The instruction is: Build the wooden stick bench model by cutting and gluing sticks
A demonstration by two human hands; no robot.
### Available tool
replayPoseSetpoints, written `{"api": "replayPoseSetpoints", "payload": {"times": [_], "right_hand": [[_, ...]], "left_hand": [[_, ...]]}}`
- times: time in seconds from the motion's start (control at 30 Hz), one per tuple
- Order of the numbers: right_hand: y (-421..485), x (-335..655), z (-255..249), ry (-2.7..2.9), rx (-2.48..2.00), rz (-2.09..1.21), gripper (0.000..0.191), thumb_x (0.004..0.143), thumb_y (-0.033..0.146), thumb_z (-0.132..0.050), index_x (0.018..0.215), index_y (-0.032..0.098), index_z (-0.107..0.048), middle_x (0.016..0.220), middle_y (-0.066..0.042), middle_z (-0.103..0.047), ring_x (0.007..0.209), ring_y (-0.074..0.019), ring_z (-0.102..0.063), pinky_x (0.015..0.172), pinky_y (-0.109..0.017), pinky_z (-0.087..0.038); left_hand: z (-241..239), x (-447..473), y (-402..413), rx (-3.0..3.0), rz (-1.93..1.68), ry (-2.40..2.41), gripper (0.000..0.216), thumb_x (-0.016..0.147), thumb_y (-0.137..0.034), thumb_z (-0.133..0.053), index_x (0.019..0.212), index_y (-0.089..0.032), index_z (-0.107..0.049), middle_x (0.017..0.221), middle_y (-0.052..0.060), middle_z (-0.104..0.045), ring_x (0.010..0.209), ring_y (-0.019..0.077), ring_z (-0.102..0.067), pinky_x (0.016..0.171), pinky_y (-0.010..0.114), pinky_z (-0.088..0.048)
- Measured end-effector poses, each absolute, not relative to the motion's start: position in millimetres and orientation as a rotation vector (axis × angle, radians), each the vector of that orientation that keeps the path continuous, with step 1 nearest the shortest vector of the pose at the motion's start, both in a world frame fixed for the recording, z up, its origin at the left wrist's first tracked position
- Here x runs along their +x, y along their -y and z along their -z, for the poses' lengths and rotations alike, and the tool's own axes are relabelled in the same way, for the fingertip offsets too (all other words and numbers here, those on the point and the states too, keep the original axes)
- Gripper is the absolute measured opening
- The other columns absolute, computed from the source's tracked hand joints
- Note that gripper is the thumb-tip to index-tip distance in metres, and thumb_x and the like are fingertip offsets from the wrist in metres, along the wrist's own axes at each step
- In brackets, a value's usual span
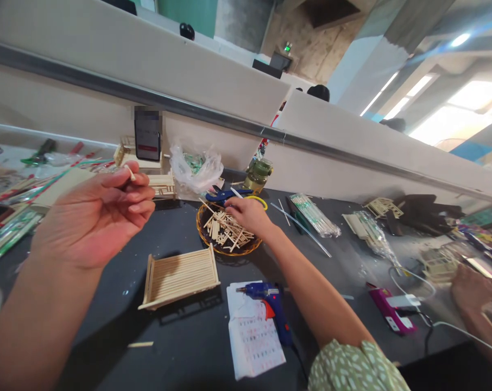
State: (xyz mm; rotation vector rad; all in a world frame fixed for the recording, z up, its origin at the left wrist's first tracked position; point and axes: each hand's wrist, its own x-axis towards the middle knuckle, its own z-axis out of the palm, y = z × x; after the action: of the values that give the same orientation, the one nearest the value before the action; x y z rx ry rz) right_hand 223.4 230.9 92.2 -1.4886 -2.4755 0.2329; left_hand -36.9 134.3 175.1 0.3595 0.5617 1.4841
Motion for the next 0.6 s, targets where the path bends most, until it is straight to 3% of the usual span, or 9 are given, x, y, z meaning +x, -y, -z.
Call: {"api": "replayPoseSetpoints", "payload": {"times": [0.1,0.23,0.43,0.6], "right_hand": [[-215,199,-89,2.809,-1.434,-0.229,0.031,0.093,0.025,-0.046,0.115,0.026,-0.068,0.107,-0.003,-0.073,0.094,-0.0173,-0.067,0.08,-0.025,-0.044],[-203,179,-80,3.059,-1.473,-0.094,0.045,0.091,0.021,-0.045,0.135,0.026,-0.055,0.111,-0.008,-0.072,0.099,-0.0213,-0.067,0.078,-0.027,-0.046],[-197,191,-93,3.159,-1.568,-0.169,0.03,0.089,0.019,-0.046,0.103,0.023,-0.072,0.103,-0.008,-0.074,0.097,-0.0214,-0.067,0.072,-0.024,-0.045],[-194,204,-106,3.091,-1.671,-0.268,0.029,0.089,0.022,-0.045,0.099,0.023,-0.073,0.103,-0.006,-0.073,0.094,-0.0205,-0.068,0.073,-0.025,-0.046]], "left_hand": [[-173,-35,-135,0.369,-1.483,-0.567,0.018,0.075,-0.008,-0.065,0.089,-0.019,-0.069,0.067,0.001,-0.062,0.049,0.0061,-0.051,0.043,0.016,-0.041],[-170,-33,-136,0.383,-1.473,-0.579,0.017,0.074,-0.009,-0.067,0.089,-0.018,-0.069,0.067,0.001,-0.062,0.049,0.006,-0.051,0.043,0.016,-0.041],[-170,-34,-137,0.394,-1.47,-0.574,0.017,0.073,-0.009,-0.068,0.087,-0.019,-0.069,0.067,0.001,-0.062,0.05,0.0059,-0.051,0.043,0.016,-0.041],[-169,-32,-138,0.392,-1.469,-0.583,0.018,0.072,-0.01,-0.069,0.087,-0.019,-0.069,0.067,0.0,-0.063,0.05,0.006,-0.052,0.043,0.017,-0.04]]}}
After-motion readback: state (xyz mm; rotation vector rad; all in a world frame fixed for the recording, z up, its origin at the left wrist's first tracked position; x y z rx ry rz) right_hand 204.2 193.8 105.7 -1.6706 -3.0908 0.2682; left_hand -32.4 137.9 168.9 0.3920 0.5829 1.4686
